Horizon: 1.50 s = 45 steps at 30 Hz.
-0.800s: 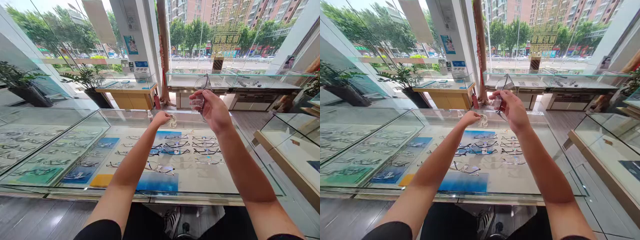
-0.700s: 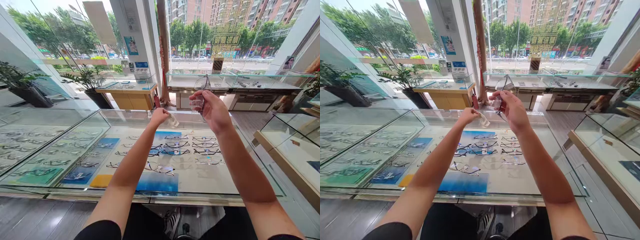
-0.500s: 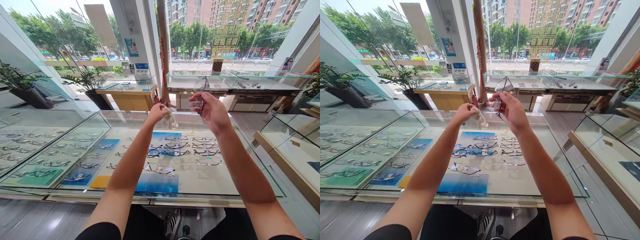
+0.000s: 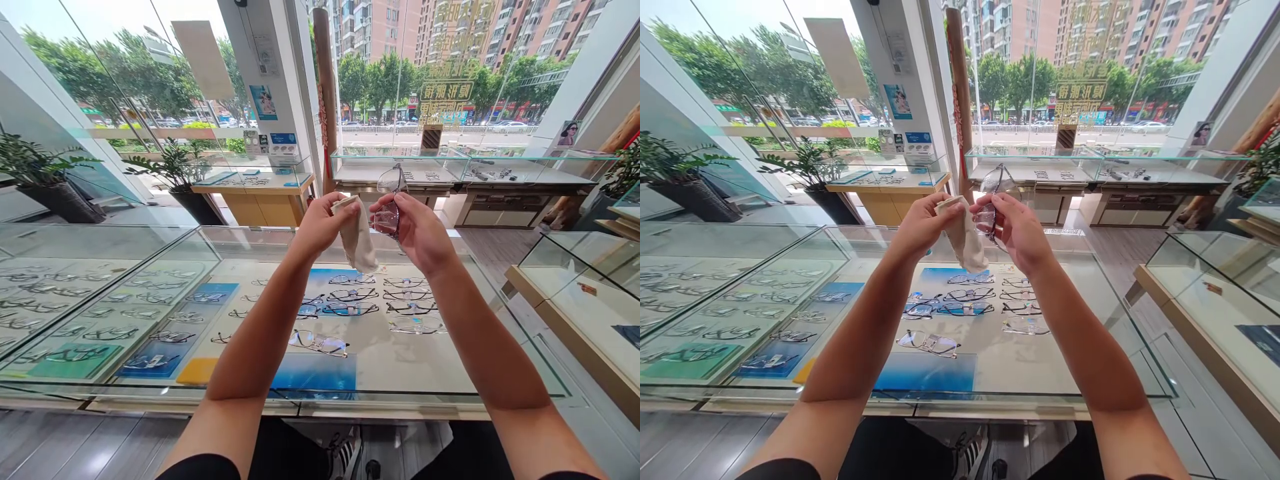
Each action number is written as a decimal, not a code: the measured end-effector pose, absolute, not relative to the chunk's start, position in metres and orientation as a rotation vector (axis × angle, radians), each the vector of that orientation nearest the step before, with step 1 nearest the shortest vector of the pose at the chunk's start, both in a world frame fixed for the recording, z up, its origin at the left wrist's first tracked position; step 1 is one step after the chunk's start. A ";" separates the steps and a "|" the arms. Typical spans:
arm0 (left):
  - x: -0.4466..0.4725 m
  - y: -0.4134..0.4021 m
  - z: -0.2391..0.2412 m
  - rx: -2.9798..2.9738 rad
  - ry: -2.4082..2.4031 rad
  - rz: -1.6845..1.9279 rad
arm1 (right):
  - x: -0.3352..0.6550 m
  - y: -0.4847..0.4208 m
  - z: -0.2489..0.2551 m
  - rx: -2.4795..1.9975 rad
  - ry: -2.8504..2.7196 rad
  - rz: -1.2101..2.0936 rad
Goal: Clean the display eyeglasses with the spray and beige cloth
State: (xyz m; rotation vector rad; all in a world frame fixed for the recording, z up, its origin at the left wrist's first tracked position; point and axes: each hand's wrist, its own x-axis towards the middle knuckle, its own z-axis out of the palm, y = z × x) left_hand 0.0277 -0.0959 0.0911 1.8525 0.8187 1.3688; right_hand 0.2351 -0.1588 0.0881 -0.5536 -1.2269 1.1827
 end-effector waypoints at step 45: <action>0.046 -0.123 0.097 1.623 0.633 1.196 | 0.221 -0.147 0.075 -0.630 -1.129 1.111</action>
